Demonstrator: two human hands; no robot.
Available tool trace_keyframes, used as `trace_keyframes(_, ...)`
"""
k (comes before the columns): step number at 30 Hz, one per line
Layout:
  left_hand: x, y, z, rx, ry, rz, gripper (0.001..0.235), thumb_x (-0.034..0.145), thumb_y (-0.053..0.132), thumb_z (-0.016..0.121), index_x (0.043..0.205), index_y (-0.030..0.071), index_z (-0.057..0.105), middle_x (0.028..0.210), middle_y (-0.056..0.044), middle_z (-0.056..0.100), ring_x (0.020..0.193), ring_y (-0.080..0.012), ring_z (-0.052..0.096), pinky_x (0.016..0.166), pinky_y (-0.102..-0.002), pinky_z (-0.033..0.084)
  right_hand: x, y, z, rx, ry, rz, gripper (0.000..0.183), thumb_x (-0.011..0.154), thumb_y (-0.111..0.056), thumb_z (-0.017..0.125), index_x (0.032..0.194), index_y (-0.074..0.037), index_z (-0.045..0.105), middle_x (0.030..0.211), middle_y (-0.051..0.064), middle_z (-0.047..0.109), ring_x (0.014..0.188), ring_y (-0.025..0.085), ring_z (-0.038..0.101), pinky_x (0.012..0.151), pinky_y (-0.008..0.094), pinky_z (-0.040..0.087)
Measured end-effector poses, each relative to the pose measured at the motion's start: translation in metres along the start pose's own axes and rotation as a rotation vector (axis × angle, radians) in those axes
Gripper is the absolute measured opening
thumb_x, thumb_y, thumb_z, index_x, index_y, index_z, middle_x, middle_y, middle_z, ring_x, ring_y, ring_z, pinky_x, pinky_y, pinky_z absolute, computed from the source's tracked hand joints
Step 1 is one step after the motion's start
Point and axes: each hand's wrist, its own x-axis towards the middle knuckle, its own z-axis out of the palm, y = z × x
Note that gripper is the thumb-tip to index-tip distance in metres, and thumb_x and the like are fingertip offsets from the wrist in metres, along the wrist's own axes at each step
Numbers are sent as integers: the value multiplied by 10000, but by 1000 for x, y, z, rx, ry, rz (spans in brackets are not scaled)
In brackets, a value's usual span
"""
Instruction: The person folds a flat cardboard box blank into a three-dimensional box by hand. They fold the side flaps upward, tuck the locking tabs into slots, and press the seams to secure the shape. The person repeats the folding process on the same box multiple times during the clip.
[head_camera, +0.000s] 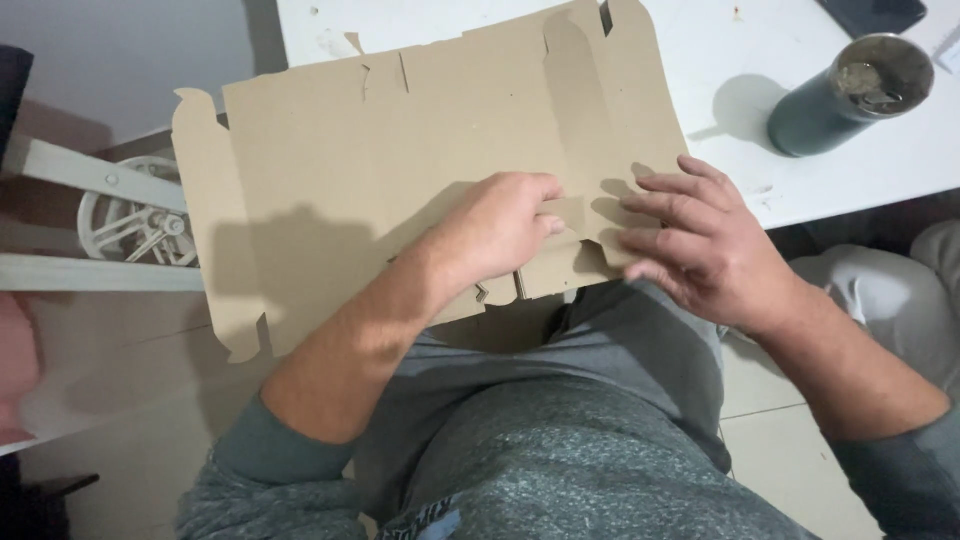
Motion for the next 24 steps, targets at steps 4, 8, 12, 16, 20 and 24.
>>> trace_keyframes(4, -4, 8, -3, -8, -136, -190, 373, 943, 284, 660, 1274, 110, 656, 1039, -126, 752, 926, -286, 765, 847, -435, 599, -1, 6, 27, -44, 70, 97, 352, 932, -345, 852, 1176, -141, 701, 1320, 6, 640, 1451, 201, 543, 1273, 472, 405)
trace_keyframes(8, 10, -4, 10, 259, 55, 7, 579, 783, 356, 848, 1205, 8, 661, 1103, -171, 705, 1051, -316, 683, 968, -481, 515, 26, 3, 35, -7, -24, 466, 806, 752, -413, 888, 1381, -25, 566, 1477, 192, 529, 1412, 375, 454, 1177, 548, 385)
trace_keyframes(12, 12, 1, 4, 295, 239, -7, 843, 571, 427, 963, 1176, -31, 598, 1224, -212, 621, 1187, -360, 566, 1083, -507, 395, 29, 23, 52, -175, -132, 544, 1245, 676, -602, 894, 1567, 38, 307, 1585, 292, 326, 1477, 464, 318, 1182, 652, 236)
trace_keyframes(16, 6, -9, -3, 338, 66, -61, 954, 597, 446, 951, 1305, -29, 522, 1291, -222, 575, 1221, -363, 526, 1107, -572, 313, 27, 24, 36, -207, -290, 616, 1337, 636, -646, 879, 1595, 12, 219, 1599, 299, 242, 1465, 477, 240, 1155, 672, 134)
trace_keyframes(20, -42, -43, -32, 287, 243, 61, 840, 694, 377, 911, 1345, 4, 534, 1340, -206, 571, 1312, -376, 495, 1133, -560, 316, 29, 19, 24, -163, -319, 701, 1292, 634, -499, 909, 1621, -5, 237, 1583, 286, 308, 1435, 485, 313, 1160, 664, 263)
trace_keyframes(24, -128, -91, -56, 82, 430, 227, 830, 916, 418, 859, 1541, 38, 466, 1572, -201, 521, 1514, -351, 444, 1296, -493, 327, -3, 5, 30, -249, -230, 578, 1229, 672, -396, 936, 1630, 15, 284, 1585, 315, 358, 1448, 487, 354, 1168, 654, 337)
